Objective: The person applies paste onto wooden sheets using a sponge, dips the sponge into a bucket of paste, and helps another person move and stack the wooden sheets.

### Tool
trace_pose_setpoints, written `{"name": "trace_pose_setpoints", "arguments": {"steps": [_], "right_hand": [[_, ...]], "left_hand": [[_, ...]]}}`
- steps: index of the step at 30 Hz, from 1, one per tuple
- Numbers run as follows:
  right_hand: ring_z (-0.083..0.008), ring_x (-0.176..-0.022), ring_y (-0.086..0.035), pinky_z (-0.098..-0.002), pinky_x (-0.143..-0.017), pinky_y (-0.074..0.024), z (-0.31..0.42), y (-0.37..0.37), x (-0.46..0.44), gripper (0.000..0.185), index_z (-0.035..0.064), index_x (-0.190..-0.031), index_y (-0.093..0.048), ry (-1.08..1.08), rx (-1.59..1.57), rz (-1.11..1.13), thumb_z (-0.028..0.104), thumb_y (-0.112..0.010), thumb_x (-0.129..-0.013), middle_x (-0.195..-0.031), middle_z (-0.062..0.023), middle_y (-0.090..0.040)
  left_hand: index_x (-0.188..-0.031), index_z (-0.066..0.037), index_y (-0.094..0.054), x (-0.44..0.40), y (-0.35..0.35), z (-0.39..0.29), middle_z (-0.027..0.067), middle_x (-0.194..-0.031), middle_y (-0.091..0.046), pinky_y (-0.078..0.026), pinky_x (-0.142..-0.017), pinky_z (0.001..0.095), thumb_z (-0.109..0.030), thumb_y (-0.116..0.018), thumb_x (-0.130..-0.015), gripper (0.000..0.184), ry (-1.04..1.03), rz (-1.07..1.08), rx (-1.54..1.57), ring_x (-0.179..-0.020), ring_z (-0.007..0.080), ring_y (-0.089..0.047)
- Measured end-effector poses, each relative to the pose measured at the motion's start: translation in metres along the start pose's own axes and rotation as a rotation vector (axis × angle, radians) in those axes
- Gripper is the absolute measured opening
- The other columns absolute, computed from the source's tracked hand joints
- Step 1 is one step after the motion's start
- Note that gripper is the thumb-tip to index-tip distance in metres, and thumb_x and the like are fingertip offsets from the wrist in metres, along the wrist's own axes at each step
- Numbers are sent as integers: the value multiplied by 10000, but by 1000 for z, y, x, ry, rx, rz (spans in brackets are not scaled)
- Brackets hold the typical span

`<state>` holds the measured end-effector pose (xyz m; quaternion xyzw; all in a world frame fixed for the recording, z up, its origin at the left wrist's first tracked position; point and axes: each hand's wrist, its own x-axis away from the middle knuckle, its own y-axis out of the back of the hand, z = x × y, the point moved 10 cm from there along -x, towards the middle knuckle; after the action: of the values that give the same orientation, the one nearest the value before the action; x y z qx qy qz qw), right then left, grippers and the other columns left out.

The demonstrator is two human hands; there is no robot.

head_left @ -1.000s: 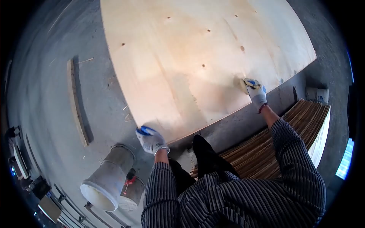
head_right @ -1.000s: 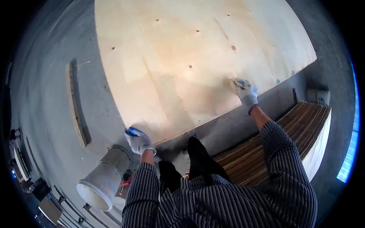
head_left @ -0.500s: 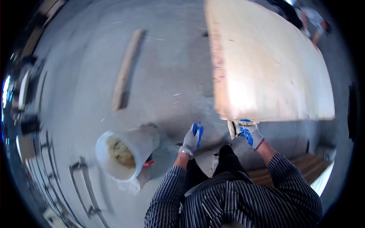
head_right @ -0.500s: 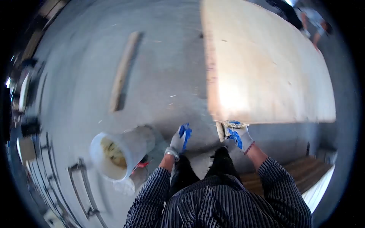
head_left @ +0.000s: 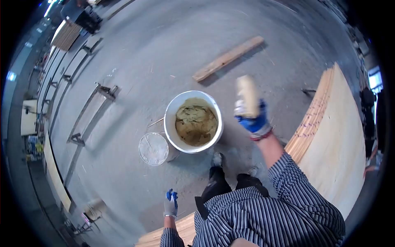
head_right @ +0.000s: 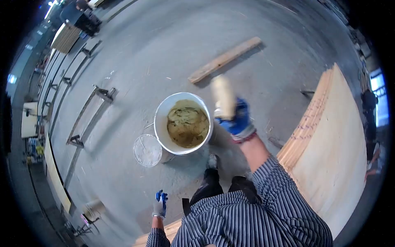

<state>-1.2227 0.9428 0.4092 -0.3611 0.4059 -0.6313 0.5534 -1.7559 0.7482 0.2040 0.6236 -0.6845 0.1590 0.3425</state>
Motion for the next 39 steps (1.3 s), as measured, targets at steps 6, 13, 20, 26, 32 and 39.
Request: {"name": "trace_pose_setpoints", "arguments": {"steps": [6, 13, 20, 26, 32, 39], "right_hand": [[-140, -741, -676, -269, -634, -548, -98, 118, -42, 258, 20, -1153, -690, 68, 993, -496, 65, -694, -899, -925, -33, -740], [-281, -1200, -606, -361, -1028, -469, -119, 69, -23, 758, 171, -1470, -456, -101, 1964, 75, 246, -787, -793, -1310, -165, -618], [-160, -784, -686, -301, -713, -554, 22, 139, 121, 343, 57, -1198, -666, -135, 1456, -311, 160, -715, -874, -926, -67, -722], [-186, -680, -674, -287, -552, -550, 125, 223, 387, 234, 10, -1119, -624, 3, 725, -900, 22, -644, -886, -819, -82, -676], [-222, -690, -694, -343, -542, -571, 127, 272, 628, 185, 7, -1073, -638, 337, 415, -1340, 45, -652, -892, -854, -100, -690], [-231, -692, -692, -367, -549, -577, 94, 239, 731, 288, -5, -1167, -630, 528, 84, -1569, 100, -686, -905, -875, -120, -705]], "left_hand": [[-1349, -17, -510, 16, -10, 31, 85, -1060, -666, -492, -749, 285, -179, -534, -1022, 366, 82, -13, 57, -878, 149, -612], [-1329, -71, -551, -50, -48, -75, 1, -846, -626, -464, -639, 233, -191, -552, -1003, 348, -26, 149, -83, -713, 57, -529], [-1348, -47, -539, -66, -210, -237, 155, -1067, -707, -511, -842, 363, -263, -563, -991, 418, -584, 351, -469, -950, 256, -683], [-1355, -70, -540, 10, -436, -295, 197, -1111, -690, -510, -868, 365, -289, -557, -992, 424, -860, 749, -581, -992, 294, -686], [-1368, -40, -504, 81, -667, -201, 93, -1203, -649, -484, -940, 349, -260, -551, -1002, 429, -722, 1212, -720, -1088, 192, -626], [-1379, -125, -494, 123, -843, -22, 32, -1200, -589, -433, -972, 355, -384, -549, -994, 467, -473, 1421, -756, -1041, 178, -565]]}}
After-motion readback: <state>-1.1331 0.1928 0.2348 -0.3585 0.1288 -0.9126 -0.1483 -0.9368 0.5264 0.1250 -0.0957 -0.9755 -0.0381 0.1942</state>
